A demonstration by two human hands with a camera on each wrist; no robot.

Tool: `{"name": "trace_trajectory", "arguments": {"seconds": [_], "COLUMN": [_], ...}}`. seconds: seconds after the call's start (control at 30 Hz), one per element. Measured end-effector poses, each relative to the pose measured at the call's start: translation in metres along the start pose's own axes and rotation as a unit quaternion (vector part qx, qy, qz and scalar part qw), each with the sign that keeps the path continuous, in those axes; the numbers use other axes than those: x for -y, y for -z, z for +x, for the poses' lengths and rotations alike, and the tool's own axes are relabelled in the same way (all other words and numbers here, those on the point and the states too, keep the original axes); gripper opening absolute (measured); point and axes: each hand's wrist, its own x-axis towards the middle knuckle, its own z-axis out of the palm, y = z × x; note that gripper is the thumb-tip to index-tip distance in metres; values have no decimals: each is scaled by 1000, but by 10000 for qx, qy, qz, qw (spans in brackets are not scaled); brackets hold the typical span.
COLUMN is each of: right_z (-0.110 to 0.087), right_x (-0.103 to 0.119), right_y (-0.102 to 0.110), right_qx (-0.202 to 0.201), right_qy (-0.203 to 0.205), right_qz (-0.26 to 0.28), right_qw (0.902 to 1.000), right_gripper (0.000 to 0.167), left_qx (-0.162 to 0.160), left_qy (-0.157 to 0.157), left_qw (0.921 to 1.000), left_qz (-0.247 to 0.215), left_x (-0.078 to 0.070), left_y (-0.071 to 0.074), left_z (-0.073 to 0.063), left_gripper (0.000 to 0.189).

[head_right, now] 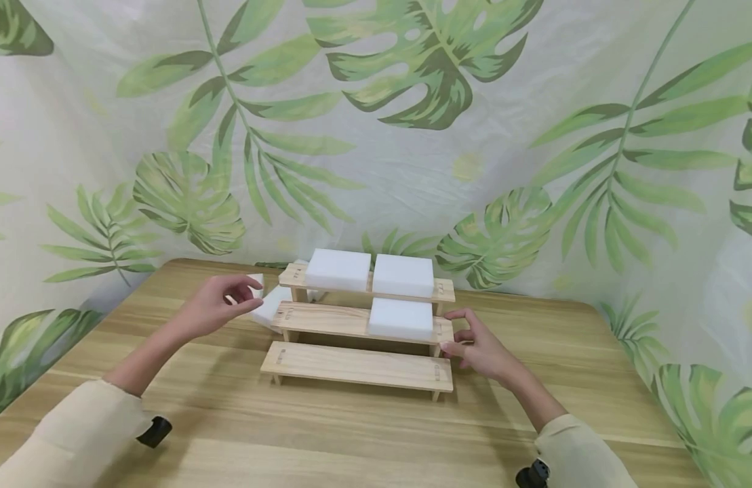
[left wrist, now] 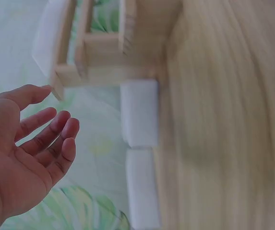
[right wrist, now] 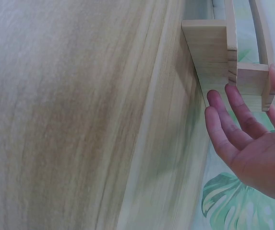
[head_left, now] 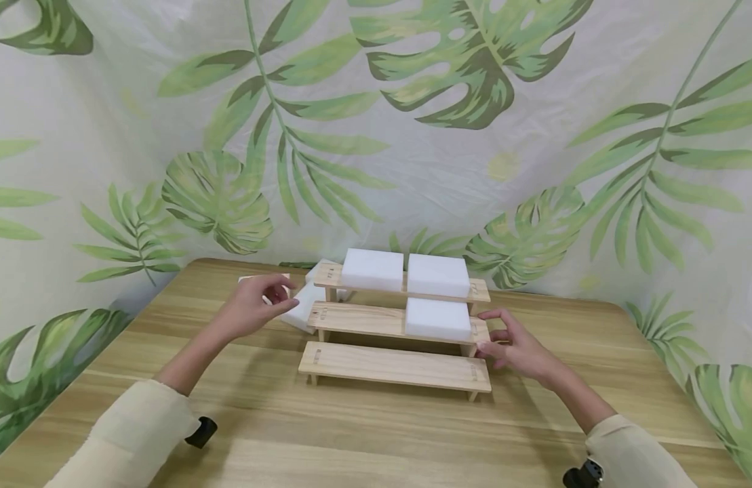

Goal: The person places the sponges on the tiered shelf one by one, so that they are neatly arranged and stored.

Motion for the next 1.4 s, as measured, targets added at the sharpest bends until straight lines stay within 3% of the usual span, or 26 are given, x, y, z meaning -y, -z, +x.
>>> {"name": "trace_trajectory", "arguments": {"seconds": [0.3,0.6,1.0,1.23,1.4], "right_z": [-2,0,-1,-1,-2], "right_x": [2,0,1,2,3], "right_y": [0,1,1,0,-1], "right_qx": [47,-11,-28,-25,-22], "right_qy": [48,-18,11,-20,3], "right_qz": [-18,-17,-41,-16,75], "right_qw": [10000,10000,10000,10000,10000], "right_gripper": [59,59,59,59,60], "left_qx": [41,300,272,333,624], "left_qy": [442,841,624,745,816], "left_qw": [9974,9902,9847,9836,9813], "left_qz": [563,1078,1602,1607,1627], "left_x": [43,81,86,89,90], "left_y": [11,19,29,38,41], "left_z": [3,-2,-13,-16,-17], "left_gripper": [33,47,31,46,56]}}
